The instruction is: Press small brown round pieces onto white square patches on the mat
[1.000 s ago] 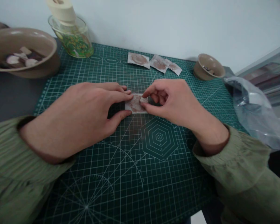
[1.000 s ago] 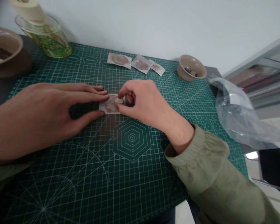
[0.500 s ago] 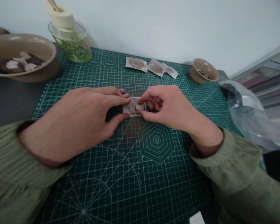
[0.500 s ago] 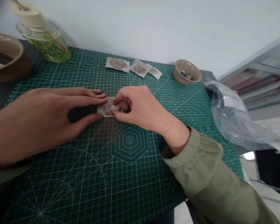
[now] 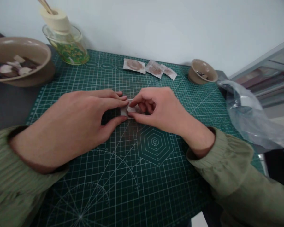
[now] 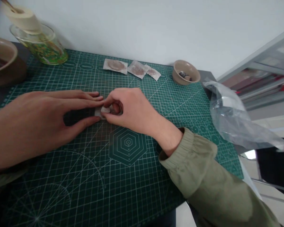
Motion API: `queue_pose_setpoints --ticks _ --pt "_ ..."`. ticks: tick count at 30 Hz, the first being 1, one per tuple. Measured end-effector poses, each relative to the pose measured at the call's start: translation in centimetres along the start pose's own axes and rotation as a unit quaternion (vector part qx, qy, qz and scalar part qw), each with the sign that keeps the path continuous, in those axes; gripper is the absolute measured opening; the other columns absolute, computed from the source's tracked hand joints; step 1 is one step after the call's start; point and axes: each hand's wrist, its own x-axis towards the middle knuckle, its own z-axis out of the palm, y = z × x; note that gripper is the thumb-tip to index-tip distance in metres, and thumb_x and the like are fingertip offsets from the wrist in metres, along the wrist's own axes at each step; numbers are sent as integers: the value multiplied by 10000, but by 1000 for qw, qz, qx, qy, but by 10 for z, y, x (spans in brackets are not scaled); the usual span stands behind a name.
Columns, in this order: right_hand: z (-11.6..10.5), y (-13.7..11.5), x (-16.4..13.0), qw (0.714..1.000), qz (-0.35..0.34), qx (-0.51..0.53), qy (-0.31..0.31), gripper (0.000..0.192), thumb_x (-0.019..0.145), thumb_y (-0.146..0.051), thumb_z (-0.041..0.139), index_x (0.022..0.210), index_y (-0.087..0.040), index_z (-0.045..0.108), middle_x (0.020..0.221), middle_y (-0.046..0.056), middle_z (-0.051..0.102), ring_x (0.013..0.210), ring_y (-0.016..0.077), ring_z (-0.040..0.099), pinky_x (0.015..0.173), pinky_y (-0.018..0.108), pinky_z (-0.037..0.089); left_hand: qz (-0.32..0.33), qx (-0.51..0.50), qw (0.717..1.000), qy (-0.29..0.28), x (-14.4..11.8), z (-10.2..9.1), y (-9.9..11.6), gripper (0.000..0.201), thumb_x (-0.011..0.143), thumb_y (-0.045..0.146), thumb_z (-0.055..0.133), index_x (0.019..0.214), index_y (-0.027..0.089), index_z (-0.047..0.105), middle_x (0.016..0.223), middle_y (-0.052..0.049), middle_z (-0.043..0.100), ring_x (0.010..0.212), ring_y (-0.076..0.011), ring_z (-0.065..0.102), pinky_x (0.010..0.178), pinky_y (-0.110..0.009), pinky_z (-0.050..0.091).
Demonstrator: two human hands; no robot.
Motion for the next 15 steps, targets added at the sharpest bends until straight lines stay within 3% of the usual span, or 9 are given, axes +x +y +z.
queue_pose_setpoints --ticks 3,6,10,15 --pt "2 -2 -1 987 56 147 42 273 955 -385 1036 1054 -182 883 781 -17 776 638 133 667 601 285 518 -4 -43 999 8 1 2 -1 445 1199 534 628 1535 303 806 1511 -78 863 1196 -381 891 1040 -564 758" --pt "1 -4 -2 958 74 265 80 390 871 -388 1122 1053 -185 843 823 2 830 660 150 749 600 262 582 -31 -145 986 78 5 0 6 423 1158 524 752 1523 313 797 1477 -64 865 1262 -329 876 1138 -481 738" --pt "0 -5 -3 940 43 336 44 421 845 -256 1137 1098 -192 806 975 39 909 775 167 853 692 243 663 -55 -230 960 150 12 -5 18 200 1129 465 843 1244 302 851 1191 -9 918 1063 -230 889 1003 -364 741" --pt "1 -4 -4 926 28 376 1 426 858 -125 1092 1150 -200 792 996 37 930 854 196 932 710 217 685 -59 -259 948 177 12 -6 23 108 1105 362 886 1181 292 856 1106 5 918 979 -196 887 896 -311 734"
